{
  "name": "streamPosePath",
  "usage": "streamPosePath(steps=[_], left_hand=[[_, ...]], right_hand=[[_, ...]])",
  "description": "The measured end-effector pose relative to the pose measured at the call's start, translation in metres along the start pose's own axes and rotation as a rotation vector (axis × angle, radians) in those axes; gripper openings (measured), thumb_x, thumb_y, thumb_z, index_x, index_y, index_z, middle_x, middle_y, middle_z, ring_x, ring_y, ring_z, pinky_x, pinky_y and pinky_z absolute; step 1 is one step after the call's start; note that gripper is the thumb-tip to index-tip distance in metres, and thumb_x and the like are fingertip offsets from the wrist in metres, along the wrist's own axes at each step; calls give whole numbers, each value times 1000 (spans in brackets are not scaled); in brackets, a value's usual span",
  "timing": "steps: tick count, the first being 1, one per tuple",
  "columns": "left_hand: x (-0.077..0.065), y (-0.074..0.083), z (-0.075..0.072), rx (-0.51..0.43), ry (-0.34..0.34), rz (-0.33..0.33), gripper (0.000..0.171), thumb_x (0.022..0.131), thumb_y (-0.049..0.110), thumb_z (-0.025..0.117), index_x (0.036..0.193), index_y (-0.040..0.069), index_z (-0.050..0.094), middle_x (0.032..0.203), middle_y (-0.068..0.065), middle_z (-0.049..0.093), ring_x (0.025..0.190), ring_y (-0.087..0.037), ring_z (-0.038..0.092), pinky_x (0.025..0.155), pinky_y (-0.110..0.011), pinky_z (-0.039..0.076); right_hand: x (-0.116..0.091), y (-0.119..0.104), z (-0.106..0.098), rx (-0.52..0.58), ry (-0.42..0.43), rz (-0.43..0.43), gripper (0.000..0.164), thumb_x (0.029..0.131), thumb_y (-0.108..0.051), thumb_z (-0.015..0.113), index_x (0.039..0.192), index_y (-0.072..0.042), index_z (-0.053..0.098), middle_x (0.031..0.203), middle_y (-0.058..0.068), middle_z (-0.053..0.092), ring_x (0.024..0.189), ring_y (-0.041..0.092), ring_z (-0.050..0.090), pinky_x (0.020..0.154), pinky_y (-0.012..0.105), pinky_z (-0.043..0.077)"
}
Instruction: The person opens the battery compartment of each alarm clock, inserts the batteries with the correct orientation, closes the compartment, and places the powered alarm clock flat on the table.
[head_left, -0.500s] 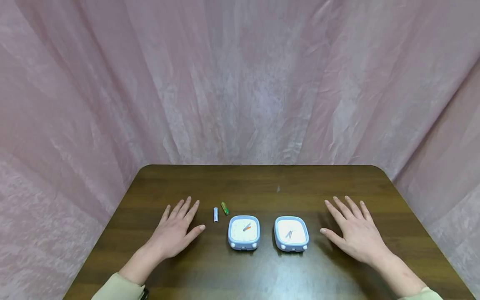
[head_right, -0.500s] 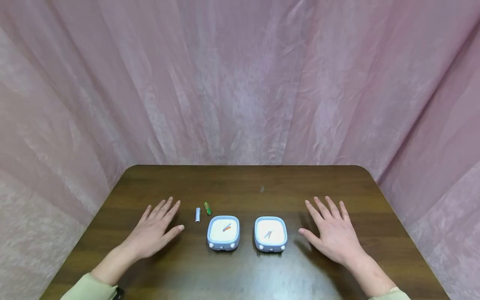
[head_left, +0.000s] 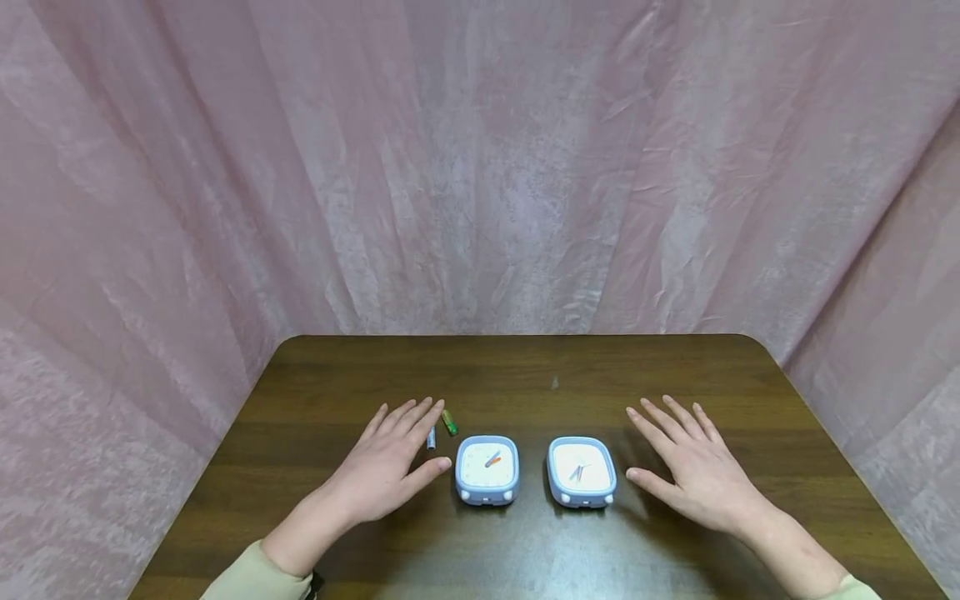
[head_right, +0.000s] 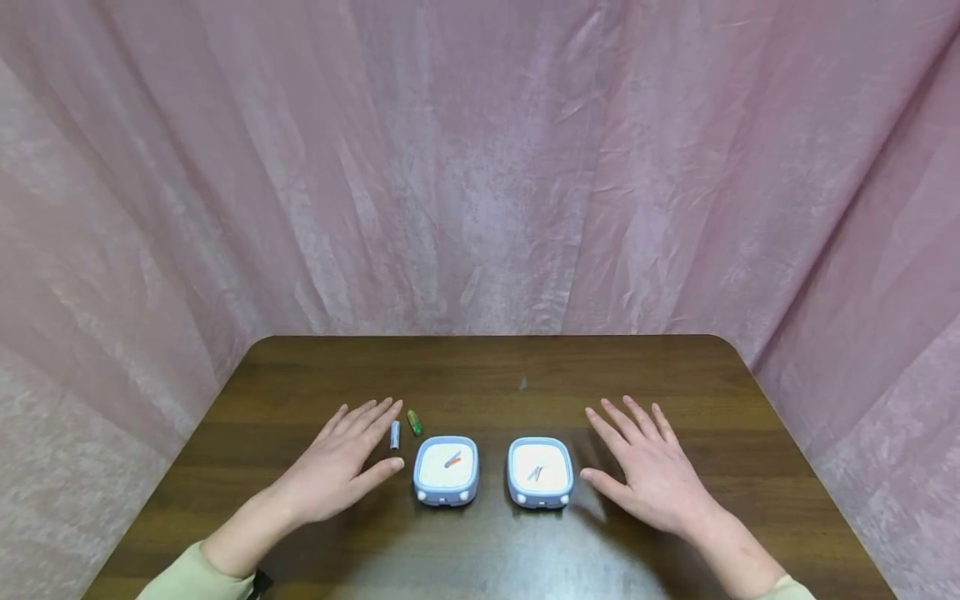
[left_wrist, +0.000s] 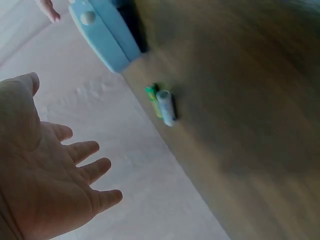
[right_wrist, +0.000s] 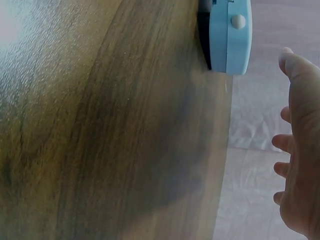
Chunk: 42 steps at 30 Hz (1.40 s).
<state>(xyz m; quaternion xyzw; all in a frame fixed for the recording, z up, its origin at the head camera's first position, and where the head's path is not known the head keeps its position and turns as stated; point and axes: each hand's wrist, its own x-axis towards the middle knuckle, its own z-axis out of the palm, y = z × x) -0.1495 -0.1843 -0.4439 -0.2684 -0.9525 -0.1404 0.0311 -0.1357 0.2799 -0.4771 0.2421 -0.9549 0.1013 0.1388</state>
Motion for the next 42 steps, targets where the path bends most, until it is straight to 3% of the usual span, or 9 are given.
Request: streamPosePath(steps=[5,12,25,29,33,42], left_hand=[[9,13,0,0,-11,48,78,102,60,49,165,22,22,165,-5,31,152,-30,25,121,-58,12],[22,28,-1,55,-45,112,82,100,70,41,164,19,26,163,-2,35,151,-27,27,122,-56,13],[46,49,4,-10,-121,170,88,96,76,43,161,17,34,159,0,41,149,-27,32,122,-55,13],[53,56,11,-42,-145,184,88,95,75,48,160,16,37,157,-1,43,147,-25,35,122,-54,16],[60,65,19,-42,-157,200,88,94,74,51,158,16,40,154,-2,46,144,-24,39,121,-53,20],[78,93,38,60,-190,202,90,88,76,59,153,15,48,147,-2,53,139,-24,44,119,-53,27]], right_hand=[[1,-4,-2,14,0,-28,79,95,-59,64,159,-21,39,163,5,35,152,36,22,122,55,8],[5,-8,-9,47,-24,-69,83,93,-56,68,160,-18,37,164,2,33,153,33,20,123,47,0],[13,-14,-13,84,-42,-124,86,92,-59,68,158,-10,40,159,6,42,150,33,27,123,38,-2],[14,-15,-11,134,-77,-98,90,90,-62,69,156,-8,41,157,5,45,149,32,30,123,47,11],[15,-16,-7,166,-113,-71,91,88,-64,70,155,-10,43,155,4,46,146,32,35,114,58,28],[18,-18,2,187,-157,-60,95,80,-66,77,150,-9,50,149,7,53,142,33,41,113,57,30]])
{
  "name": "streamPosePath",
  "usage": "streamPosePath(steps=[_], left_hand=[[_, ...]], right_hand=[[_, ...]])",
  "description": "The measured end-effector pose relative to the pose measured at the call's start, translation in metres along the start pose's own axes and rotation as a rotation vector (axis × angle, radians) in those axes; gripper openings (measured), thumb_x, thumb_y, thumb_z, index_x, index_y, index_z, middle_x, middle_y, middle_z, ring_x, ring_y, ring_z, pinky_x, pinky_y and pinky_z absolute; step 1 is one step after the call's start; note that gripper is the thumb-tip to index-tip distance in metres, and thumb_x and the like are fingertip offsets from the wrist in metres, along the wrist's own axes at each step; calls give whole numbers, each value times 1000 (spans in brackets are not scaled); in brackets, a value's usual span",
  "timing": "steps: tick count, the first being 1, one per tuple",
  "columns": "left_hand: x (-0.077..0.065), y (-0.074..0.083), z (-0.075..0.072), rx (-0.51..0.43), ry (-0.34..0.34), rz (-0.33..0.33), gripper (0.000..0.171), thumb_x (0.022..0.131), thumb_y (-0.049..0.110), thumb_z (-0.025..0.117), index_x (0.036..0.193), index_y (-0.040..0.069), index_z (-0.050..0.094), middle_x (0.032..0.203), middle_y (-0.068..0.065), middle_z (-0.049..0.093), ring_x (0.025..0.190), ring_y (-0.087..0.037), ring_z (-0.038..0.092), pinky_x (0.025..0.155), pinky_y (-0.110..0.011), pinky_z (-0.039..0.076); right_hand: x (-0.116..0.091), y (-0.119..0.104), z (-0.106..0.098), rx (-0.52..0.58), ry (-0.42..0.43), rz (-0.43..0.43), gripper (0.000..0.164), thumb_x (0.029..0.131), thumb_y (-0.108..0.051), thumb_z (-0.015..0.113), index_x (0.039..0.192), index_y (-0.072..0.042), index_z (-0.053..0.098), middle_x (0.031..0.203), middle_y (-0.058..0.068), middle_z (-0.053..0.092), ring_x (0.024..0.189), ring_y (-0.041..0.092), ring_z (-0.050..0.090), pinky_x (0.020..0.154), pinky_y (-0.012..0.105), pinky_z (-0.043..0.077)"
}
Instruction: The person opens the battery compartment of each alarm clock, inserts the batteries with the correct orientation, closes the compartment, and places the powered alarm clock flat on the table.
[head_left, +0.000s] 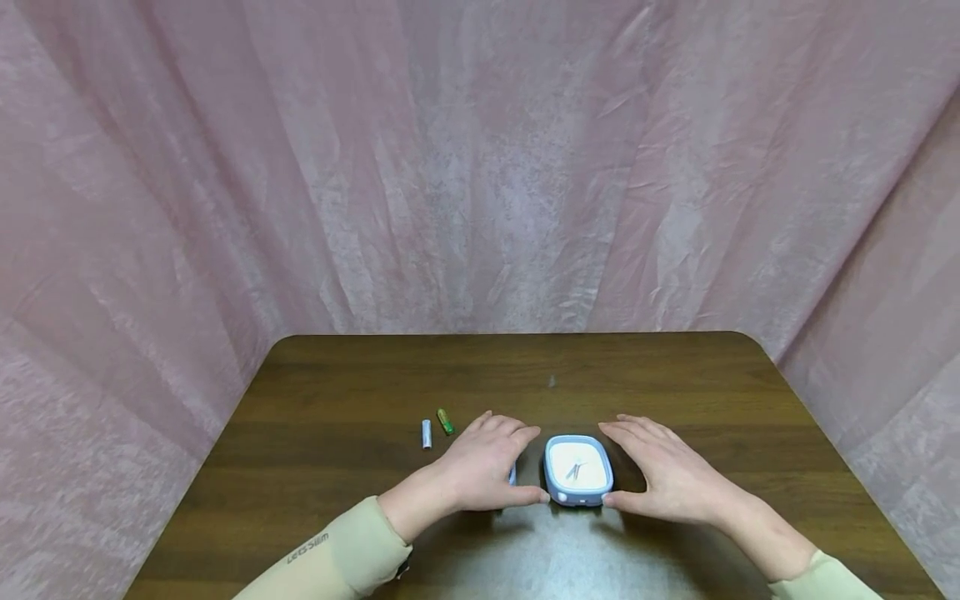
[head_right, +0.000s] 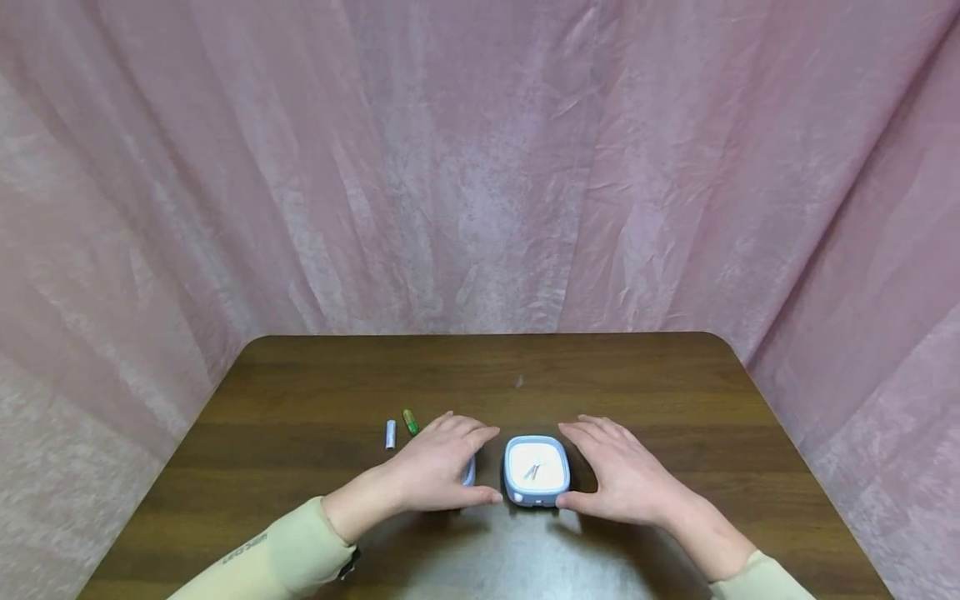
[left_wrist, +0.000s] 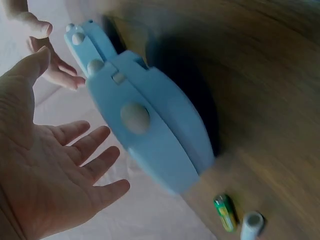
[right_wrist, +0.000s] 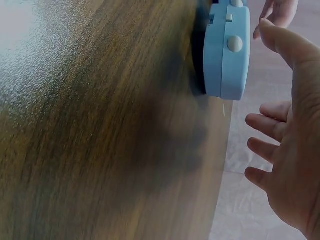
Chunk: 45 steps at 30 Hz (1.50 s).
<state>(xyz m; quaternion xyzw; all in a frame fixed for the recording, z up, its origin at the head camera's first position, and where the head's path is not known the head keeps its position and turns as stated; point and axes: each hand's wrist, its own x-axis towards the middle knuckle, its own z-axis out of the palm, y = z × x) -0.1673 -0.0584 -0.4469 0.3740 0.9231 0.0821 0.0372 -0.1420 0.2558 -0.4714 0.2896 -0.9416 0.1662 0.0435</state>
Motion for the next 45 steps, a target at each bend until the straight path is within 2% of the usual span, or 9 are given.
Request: streamPosePath(steps=[5,12,20,34,45], left_hand=[[11,9,7,11,-29,-31,92,85,77,62,151,14,50,145,-3,54,138,-23,45,118,-53,28],[24,13,13,-3,-54,-51,97,82,79,64,150,11,50,144,-4,56,137,-23,47,117,-53,30],[35,16,14,-3,-78,-62,97,81,79,65,150,12,51,144,-2,56,137,-22,47,117,-52,29],[38,23,16,12,-125,-75,93,82,77,66,148,14,52,141,-1,58,135,-22,48,118,-51,29],[42,24,15,21,-135,-84,91,84,75,65,149,13,51,141,-2,58,135,-22,49,117,-50,30]], right_hand=[[3,-2,4,33,-18,7,96,78,-65,79,148,-7,52,146,11,55,141,35,43,112,58,32],[11,-2,6,92,-59,3,93,79,-63,80,147,-5,53,145,15,55,139,39,43,110,61,35],[18,0,5,123,-137,57,96,77,-66,79,148,-8,51,148,17,51,141,38,41,111,62,33],[22,-3,8,131,-166,45,95,75,-61,83,146,-5,53,145,14,54,140,37,42,111,60,33],[31,-1,9,74,-155,-1,95,73,-57,85,144,-2,54,137,10,59,133,33,49,109,56,37]])
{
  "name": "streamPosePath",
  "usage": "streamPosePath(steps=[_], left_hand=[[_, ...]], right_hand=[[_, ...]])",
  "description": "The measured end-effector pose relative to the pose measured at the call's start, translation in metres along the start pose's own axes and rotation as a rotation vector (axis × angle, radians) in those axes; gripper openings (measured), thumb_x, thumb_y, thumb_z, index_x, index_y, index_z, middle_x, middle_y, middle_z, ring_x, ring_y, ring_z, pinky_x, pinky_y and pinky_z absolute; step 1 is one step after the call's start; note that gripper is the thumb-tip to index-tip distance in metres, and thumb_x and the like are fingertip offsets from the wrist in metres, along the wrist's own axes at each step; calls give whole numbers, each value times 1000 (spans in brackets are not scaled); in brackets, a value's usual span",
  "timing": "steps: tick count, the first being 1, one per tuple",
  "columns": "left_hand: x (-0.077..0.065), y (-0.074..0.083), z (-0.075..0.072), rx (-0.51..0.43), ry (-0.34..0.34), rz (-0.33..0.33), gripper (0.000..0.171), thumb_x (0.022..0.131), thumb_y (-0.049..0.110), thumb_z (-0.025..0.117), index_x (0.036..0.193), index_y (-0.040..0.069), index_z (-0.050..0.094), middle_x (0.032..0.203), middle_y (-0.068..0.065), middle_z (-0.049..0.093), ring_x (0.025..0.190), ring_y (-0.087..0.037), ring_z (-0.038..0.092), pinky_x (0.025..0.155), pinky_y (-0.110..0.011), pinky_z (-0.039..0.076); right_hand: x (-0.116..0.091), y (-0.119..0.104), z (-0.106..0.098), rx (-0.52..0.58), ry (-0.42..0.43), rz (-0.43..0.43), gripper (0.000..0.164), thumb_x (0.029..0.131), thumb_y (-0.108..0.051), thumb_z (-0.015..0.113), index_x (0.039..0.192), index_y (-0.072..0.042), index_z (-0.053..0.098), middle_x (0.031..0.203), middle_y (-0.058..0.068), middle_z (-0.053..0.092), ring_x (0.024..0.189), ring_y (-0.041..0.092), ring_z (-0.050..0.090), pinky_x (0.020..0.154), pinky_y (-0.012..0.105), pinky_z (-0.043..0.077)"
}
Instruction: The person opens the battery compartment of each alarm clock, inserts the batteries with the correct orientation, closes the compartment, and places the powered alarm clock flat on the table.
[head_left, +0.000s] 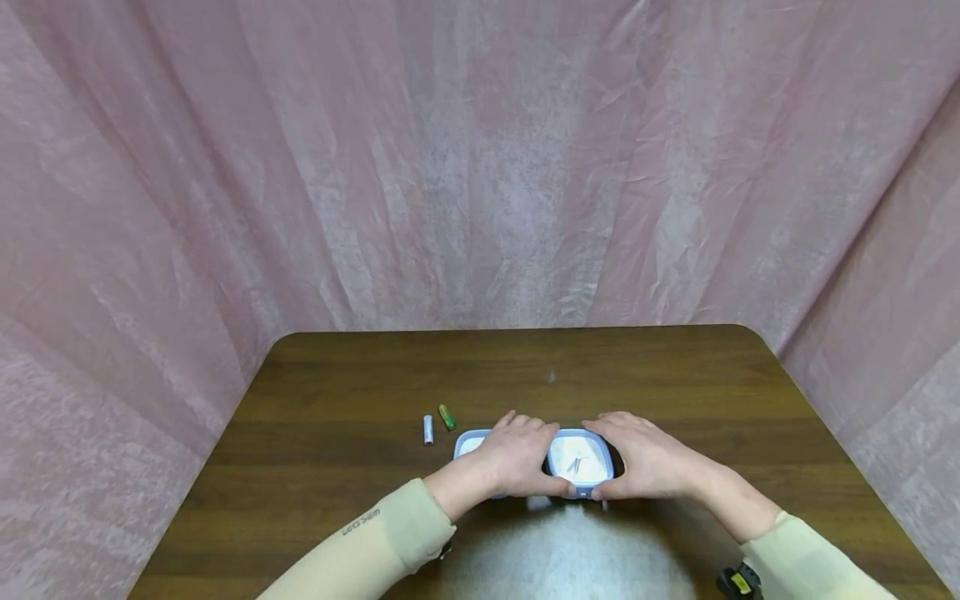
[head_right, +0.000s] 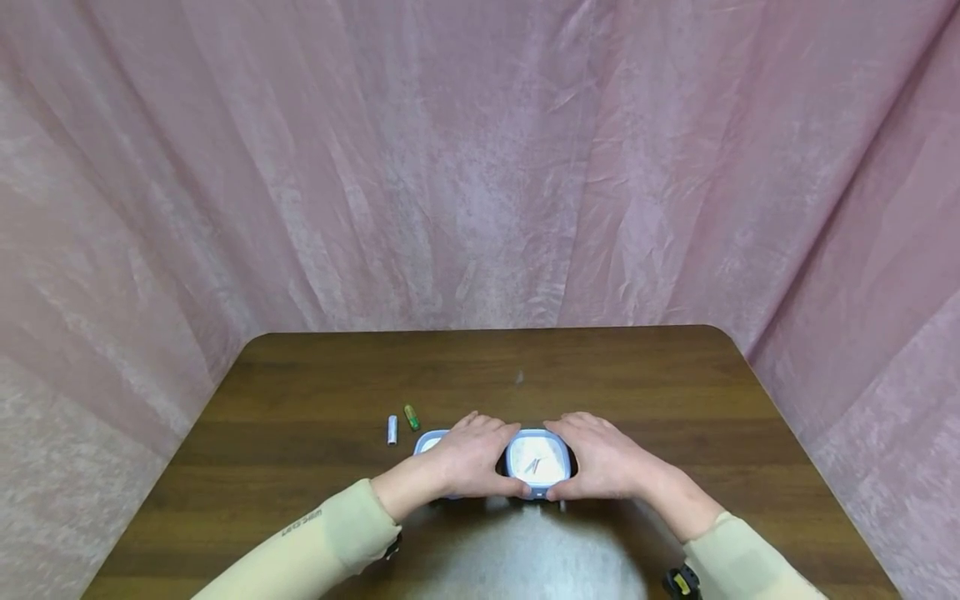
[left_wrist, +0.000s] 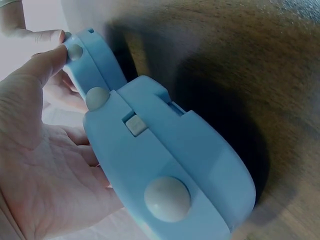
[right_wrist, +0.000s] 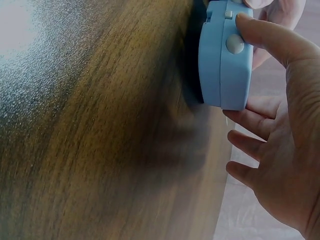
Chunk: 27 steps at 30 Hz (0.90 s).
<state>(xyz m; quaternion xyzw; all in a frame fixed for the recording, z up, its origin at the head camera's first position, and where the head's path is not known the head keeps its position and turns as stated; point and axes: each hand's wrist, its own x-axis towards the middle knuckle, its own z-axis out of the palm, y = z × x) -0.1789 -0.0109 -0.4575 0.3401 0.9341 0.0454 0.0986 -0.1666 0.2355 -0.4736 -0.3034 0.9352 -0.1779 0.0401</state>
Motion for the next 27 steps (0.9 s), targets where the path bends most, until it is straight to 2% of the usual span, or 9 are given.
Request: streamPosePath(steps=[7,19,27], left_hand=[[3,0,1,-24,-2,6,87,84,70,69,147,12,53,138,-2,61,133,-22,50,117,-48,30],[3,-2,3,-52,9,32,86,83,68,71,144,10,55,135,-2,63,131,-22,52,116,-43,32],[1,-5,2,-78,30,45,83,84,68,70,142,10,56,131,0,64,125,-19,55,112,-38,37]], right_hand=[[2,1,0,9,-7,11,99,71,-61,85,145,-3,54,133,4,60,126,26,52,104,53,42],[6,1,5,28,14,4,85,67,-55,89,135,-10,61,123,-5,63,119,19,53,99,48,45],[4,3,9,109,36,23,84,67,-52,90,136,-13,60,125,-6,60,119,17,52,97,46,46]])
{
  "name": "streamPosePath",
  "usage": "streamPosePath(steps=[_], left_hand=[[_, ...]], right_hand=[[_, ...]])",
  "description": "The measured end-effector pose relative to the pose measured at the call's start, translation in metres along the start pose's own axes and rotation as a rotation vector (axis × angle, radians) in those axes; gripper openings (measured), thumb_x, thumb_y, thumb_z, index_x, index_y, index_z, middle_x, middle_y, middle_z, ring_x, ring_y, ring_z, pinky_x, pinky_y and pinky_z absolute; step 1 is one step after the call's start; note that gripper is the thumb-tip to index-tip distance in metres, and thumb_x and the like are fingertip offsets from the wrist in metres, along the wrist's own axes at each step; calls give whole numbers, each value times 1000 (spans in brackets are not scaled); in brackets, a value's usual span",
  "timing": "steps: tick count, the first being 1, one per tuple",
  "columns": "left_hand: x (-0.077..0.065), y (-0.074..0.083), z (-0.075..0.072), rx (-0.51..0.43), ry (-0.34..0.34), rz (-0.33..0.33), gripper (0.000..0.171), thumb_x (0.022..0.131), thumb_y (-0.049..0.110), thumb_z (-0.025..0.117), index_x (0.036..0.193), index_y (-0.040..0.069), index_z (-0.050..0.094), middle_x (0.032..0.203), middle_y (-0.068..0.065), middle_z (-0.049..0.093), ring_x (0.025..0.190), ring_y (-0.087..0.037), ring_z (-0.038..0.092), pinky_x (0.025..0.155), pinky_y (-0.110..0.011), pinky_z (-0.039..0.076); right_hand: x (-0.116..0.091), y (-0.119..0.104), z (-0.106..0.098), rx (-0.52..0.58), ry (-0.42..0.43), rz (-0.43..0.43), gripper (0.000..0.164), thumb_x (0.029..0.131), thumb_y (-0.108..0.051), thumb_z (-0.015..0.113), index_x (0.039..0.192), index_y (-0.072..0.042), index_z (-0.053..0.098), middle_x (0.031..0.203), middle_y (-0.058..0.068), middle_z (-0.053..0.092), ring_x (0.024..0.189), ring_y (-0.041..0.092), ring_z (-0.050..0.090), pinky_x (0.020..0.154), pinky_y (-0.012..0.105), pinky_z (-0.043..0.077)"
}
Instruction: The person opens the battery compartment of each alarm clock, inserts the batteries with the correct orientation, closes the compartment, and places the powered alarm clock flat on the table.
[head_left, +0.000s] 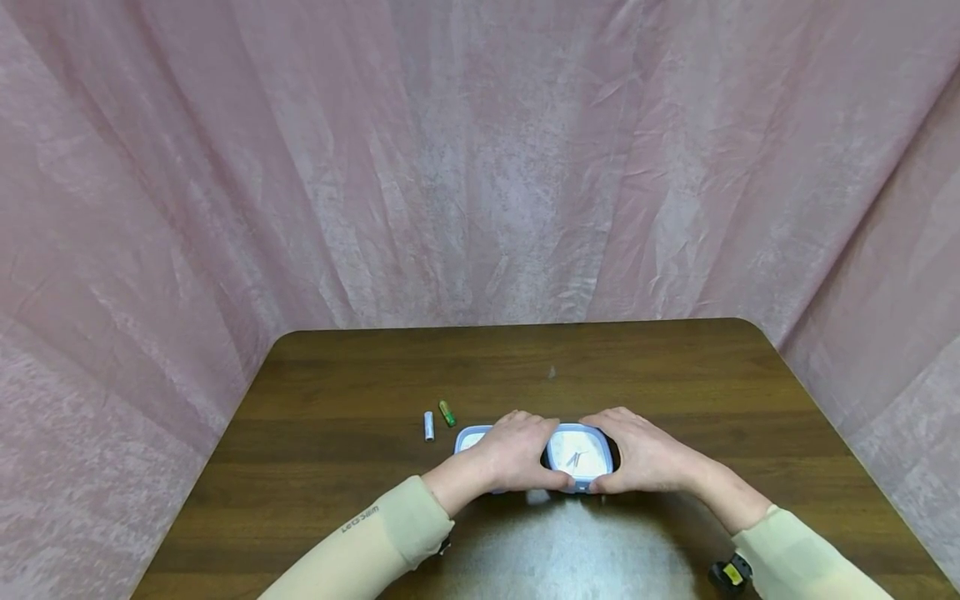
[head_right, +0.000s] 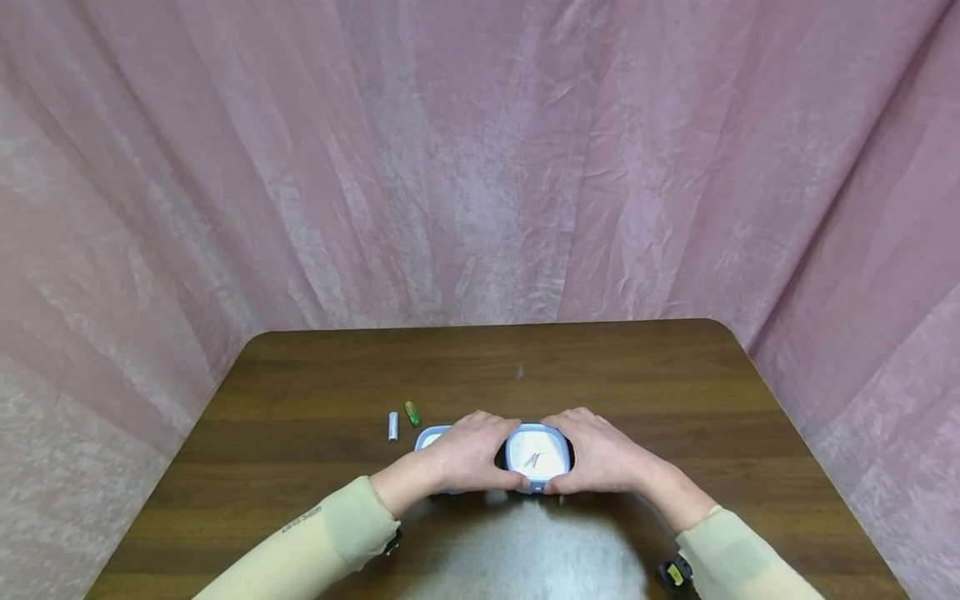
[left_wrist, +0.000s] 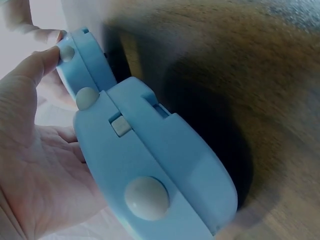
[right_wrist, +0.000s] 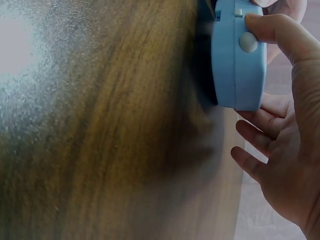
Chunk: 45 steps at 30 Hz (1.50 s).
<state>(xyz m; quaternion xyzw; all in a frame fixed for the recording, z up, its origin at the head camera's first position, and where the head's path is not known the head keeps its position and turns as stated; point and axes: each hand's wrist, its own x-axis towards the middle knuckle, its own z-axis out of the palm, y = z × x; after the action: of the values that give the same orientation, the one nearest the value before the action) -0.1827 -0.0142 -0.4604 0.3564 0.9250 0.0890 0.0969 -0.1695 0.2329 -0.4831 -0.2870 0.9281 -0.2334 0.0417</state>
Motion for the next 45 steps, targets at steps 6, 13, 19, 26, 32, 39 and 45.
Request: streamPosePath(steps=[6,13,19,26,32,39,45], left_hand=[[-3,-2,-2,-46,-1,-1,89,86,69,67,149,9,50,141,-2,59,132,-20,51,114,-39,35],[-8,-8,-2,-98,-18,17,104,82,71,72,158,9,37,151,-4,51,140,-22,44,116,-40,32],[-10,-14,-1,-107,1,24,111,79,69,76,160,9,33,156,-5,45,144,-24,40,118,-41,30],[-11,-17,-4,-179,33,27,109,78,66,80,158,7,36,155,-8,46,143,-26,41,117,-41,32],[-12,-16,-6,-228,41,21,109,76,64,83,158,9,36,154,-7,47,143,-26,40,117,-41,33],[-12,-17,-3,-318,47,7,107,75,60,86,156,10,38,152,-5,48,141,-27,41,114,-42,36],[-11,-16,-4,-399,45,-21,105,74,60,86,156,15,38,149,0,49,140,-25,39,112,-44,37]], right_hand=[[-1,2,1,53,7,17,84,69,-52,89,138,-15,58,126,-7,58,120,16,50,95,46,47],[-3,3,3,76,31,18,83,70,-51,90,138,-17,58,127,-9,57,122,17,49,95,45,47],[-6,4,4,106,69,4,83,70,-48,90,139,-18,57,129,-10,57,123,16,48,96,46,47],[-7,6,5,136,114,-11,83,69,-47,91,140,-19,56,131,-9,56,124,17,49,98,48,45],[-9,5,5,191,121,1,85,71,-46,91,143,-20,53,134,-7,56,127,20,47,99,52,44],[-9,3,5,246,140,-6,85,72,-46,91,144,-24,51,134,-9,55,127,19,46,100,54,42],[-11,1,5,304,151,-9,86,73,-44,91,146,-25,49,137,-8,53,127,19,44,100,56,40]])
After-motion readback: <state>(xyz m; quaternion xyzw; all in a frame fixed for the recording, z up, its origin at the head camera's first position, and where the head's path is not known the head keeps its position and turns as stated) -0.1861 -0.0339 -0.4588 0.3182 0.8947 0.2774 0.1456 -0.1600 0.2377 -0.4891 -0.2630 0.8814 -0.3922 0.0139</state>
